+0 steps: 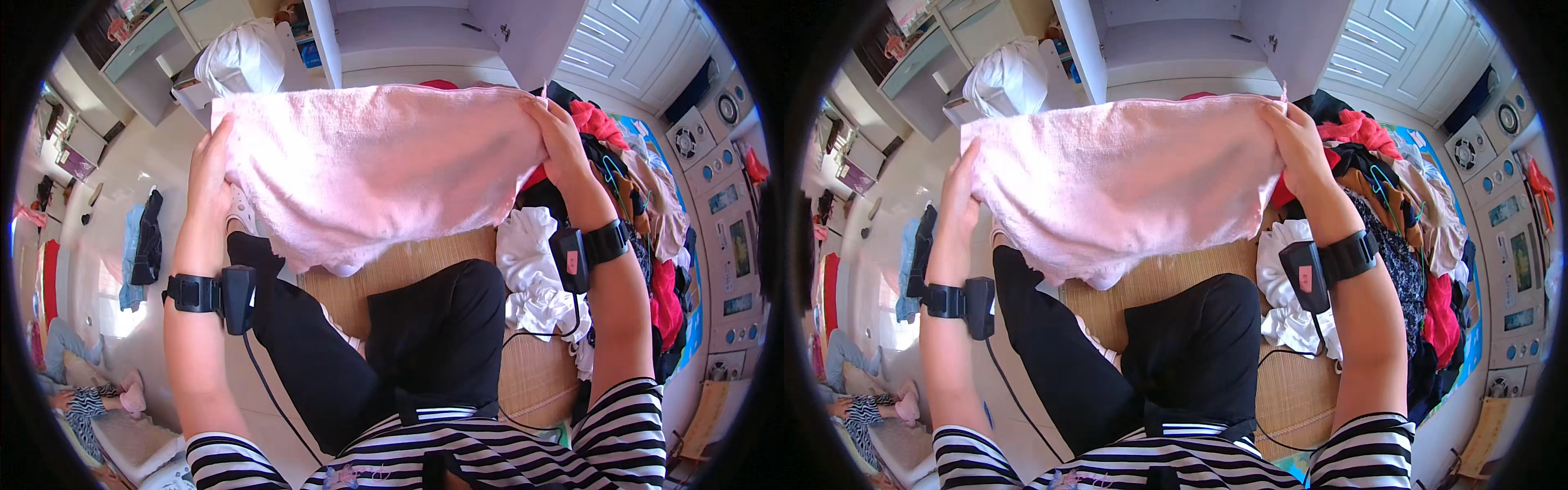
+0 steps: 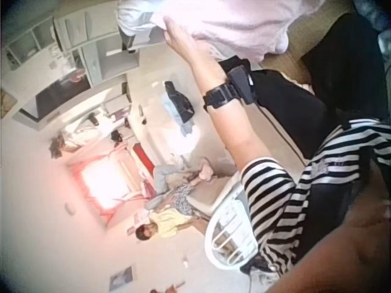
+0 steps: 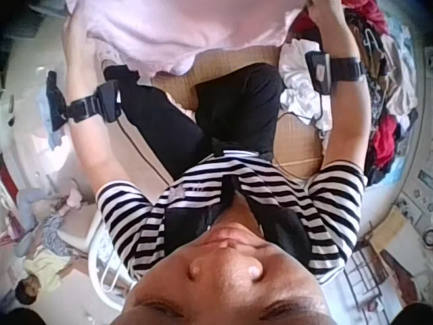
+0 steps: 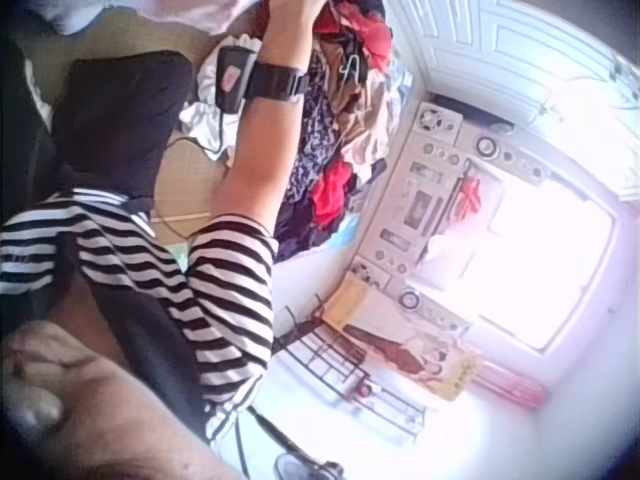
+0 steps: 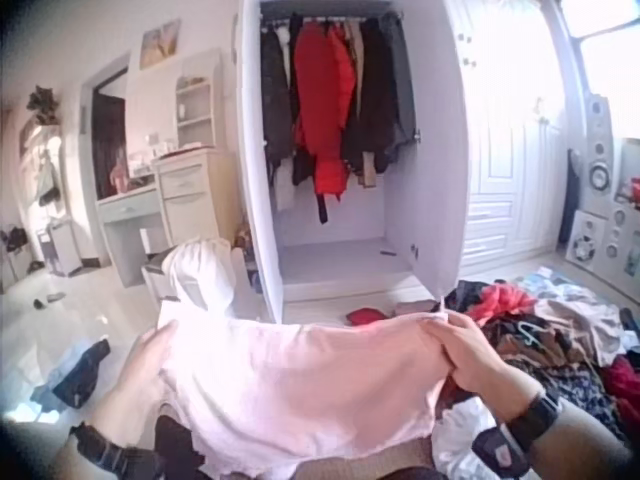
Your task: The person is sitting on the floor folding various items of laundry from a pile.
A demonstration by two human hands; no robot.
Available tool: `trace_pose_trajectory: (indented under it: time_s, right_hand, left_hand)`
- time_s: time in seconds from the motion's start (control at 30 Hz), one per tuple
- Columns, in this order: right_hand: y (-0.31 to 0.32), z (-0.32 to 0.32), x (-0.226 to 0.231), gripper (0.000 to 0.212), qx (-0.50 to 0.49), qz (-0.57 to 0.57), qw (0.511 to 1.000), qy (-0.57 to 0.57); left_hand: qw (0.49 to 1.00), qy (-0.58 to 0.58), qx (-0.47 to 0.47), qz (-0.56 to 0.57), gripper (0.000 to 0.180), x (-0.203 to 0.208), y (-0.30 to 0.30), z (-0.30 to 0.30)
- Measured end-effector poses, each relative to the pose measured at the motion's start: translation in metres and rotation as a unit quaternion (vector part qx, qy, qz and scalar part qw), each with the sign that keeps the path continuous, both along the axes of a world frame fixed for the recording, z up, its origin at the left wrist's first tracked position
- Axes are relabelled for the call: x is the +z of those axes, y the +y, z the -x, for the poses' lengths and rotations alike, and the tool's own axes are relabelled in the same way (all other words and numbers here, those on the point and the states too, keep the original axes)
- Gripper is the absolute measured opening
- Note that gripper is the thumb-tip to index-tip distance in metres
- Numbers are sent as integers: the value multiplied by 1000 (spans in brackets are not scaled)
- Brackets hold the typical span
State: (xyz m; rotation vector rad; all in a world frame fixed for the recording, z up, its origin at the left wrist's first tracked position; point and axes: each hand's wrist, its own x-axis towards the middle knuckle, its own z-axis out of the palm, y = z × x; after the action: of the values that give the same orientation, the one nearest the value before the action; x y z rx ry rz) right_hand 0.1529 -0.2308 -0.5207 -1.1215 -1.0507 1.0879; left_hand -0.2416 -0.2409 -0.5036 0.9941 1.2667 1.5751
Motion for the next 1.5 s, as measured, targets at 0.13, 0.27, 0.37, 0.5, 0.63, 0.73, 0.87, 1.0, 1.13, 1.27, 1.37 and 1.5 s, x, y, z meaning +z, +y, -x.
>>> trace_pose_trajectory:
  time_s: [0.13,0.27,0.37,0.5,0.63,0.73,0.87,1.0,1.13,1.27,1.37,1.5]
  right_hand:
    - [-18,36,18,19,166,61,979,103]
    - [-46,95,32,16,306,-22,946,104]
    - [-52,110,36,17,347,-132,923,-103]
    - [-42,86,41,25,114,-408,819,-386]
    - [-22,53,7,87,114,-218,920,-306]
    - [-21,46,-18,66,344,-86,906,-230]
    - [-6,42,-27,20,200,-42,922,-328]
    - [32,28,-8,25,46,-155,910,-382]
    - [9,28,39,19,20,-250,908,-336]
    - [-31,14,10,27,91,-278,873,-390]
    - [-43,-2,-56,27,129,-213,871,-423]
    - [-53,-4,-166,16,100,-94,874,-467]
  left_hand:
    - [996,35,-65,48,36,8,-9,-43]
    - [951,-74,-298,-47,44,29,-56,-131]
    - [935,187,-243,-182,42,4,-63,-136]
    - [963,94,-234,-94,38,12,-53,-102]
    - [960,44,-265,-80,32,21,-55,-99]
    - [963,36,-261,-61,29,17,-50,-99]
    - [945,217,-245,11,27,-7,-10,-75]
    - [939,270,-213,13,23,-15,30,-70]
    - [963,163,-165,-136,18,2,20,-80]
    - [965,81,-244,-53,27,-48,-1,-82]
    - [953,189,-228,-58,33,-132,-7,-94]
    - [917,356,-168,-68,33,-258,-22,-108]
